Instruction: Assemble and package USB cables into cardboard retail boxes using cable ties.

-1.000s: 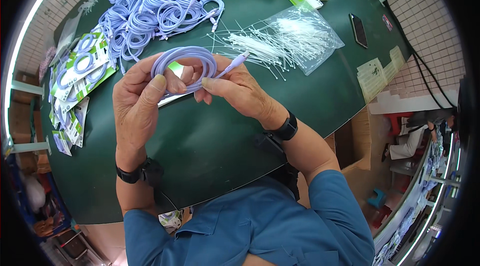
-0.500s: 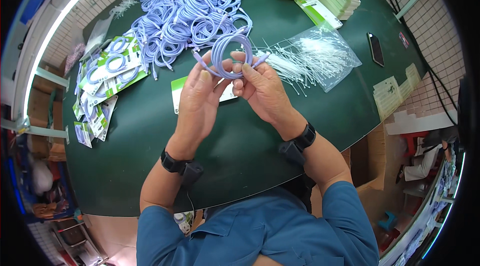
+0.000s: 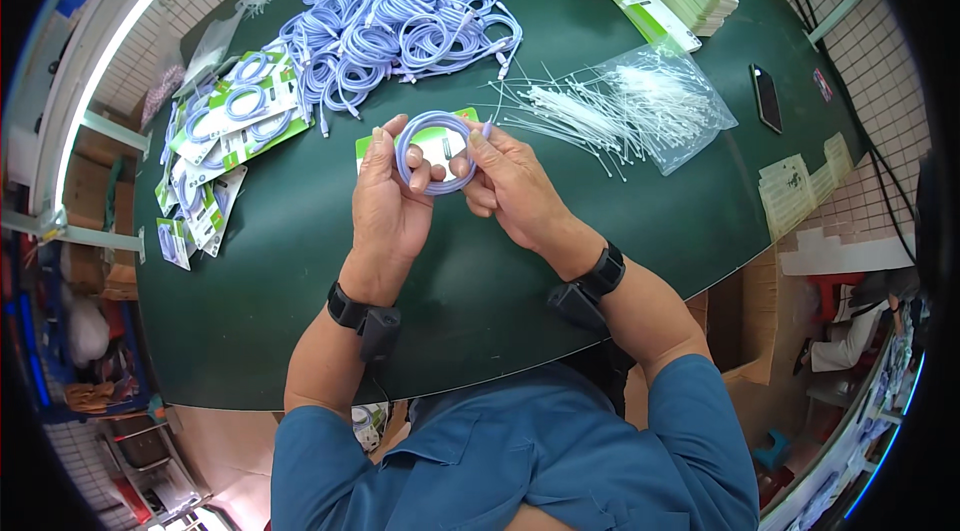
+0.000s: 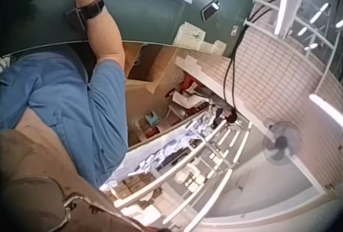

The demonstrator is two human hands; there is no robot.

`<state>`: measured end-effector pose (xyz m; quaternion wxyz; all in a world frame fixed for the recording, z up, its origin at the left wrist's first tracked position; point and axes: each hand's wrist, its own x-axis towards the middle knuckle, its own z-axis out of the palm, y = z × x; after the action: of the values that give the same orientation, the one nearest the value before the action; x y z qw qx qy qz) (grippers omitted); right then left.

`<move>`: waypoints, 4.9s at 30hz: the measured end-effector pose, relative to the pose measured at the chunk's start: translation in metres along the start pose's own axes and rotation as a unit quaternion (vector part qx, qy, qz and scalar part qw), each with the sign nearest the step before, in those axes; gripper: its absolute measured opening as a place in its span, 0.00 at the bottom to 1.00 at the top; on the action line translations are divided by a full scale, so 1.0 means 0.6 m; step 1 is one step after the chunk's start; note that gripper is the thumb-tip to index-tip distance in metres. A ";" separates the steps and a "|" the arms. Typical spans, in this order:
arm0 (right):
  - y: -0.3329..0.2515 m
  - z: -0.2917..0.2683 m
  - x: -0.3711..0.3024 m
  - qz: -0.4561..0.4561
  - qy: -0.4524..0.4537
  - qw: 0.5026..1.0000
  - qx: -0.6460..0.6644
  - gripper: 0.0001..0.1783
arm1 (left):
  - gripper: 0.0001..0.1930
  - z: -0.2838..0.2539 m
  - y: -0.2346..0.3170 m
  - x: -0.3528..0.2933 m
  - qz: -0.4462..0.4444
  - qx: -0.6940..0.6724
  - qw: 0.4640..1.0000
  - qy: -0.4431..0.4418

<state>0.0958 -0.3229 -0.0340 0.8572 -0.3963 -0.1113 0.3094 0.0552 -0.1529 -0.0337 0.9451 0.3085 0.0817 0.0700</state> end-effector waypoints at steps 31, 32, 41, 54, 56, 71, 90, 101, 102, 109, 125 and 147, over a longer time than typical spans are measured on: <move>0.002 -0.031 0.013 0.015 -0.058 0.931 -0.360 0.22 | 0.26 -0.001 0.026 -0.008 0.000 0.363 0.932 -0.008; 0.004 -0.031 0.016 0.010 -0.069 0.917 -0.393 0.22 | 0.24 -0.007 0.027 -0.006 0.000 0.403 0.915 -0.011; 0.015 -0.026 0.005 -0.086 -0.110 0.769 -0.623 0.19 | 0.16 -0.050 0.029 -0.012 0.089 0.671 0.735 -0.045; -0.001 -0.011 -0.009 -0.147 -0.101 0.725 -0.666 0.18 | 0.19 -0.008 0.033 -0.035 0.107 0.713 0.692 -0.041; -0.014 -0.006 -0.015 -0.142 -0.095 0.736 -0.655 0.19 | 0.23 0.014 0.029 -0.049 0.161 0.684 0.710 -0.037; -0.045 -0.025 -0.028 -0.038 -0.038 0.942 -0.332 0.19 | 0.45 0.070 -0.047 -0.083 0.336 0.734 0.563 -0.178; -0.105 -0.005 -0.066 -0.066 -0.076 0.945 -0.311 0.32 | 0.11 0.049 0.020 -0.062 0.381 0.590 0.665 -0.255; -0.081 -0.002 -0.055 -0.293 -0.120 0.657 -0.684 0.17 | 0.13 0.086 0.054 -0.049 0.408 0.706 0.432 -0.386; -0.084 -0.007 -0.049 -0.256 -0.138 0.654 -0.698 0.14 | 0.13 0.088 0.058 -0.051 0.416 0.708 0.421 -0.385; -0.093 -0.020 -0.062 -0.199 -0.175 0.641 -0.720 0.10 | 0.20 0.078 0.059 -0.056 0.372 0.697 0.427 -0.440; -0.130 -0.050 -0.067 -0.071 -0.189 0.869 -0.452 0.13 | 0.20 0.075 0.061 -0.023 0.335 0.648 0.485 -0.482; -0.101 -0.076 -0.043 -0.269 -0.048 0.813 -0.515 0.09 | 0.48 -0.039 0.059 0.040 0.185 0.880 0.383 -0.212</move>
<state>0.1221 -0.3966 -0.0174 0.5706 -0.7185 -0.3972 -0.0178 0.0714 -0.1067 -0.0336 0.0949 0.9797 -0.1644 0.0639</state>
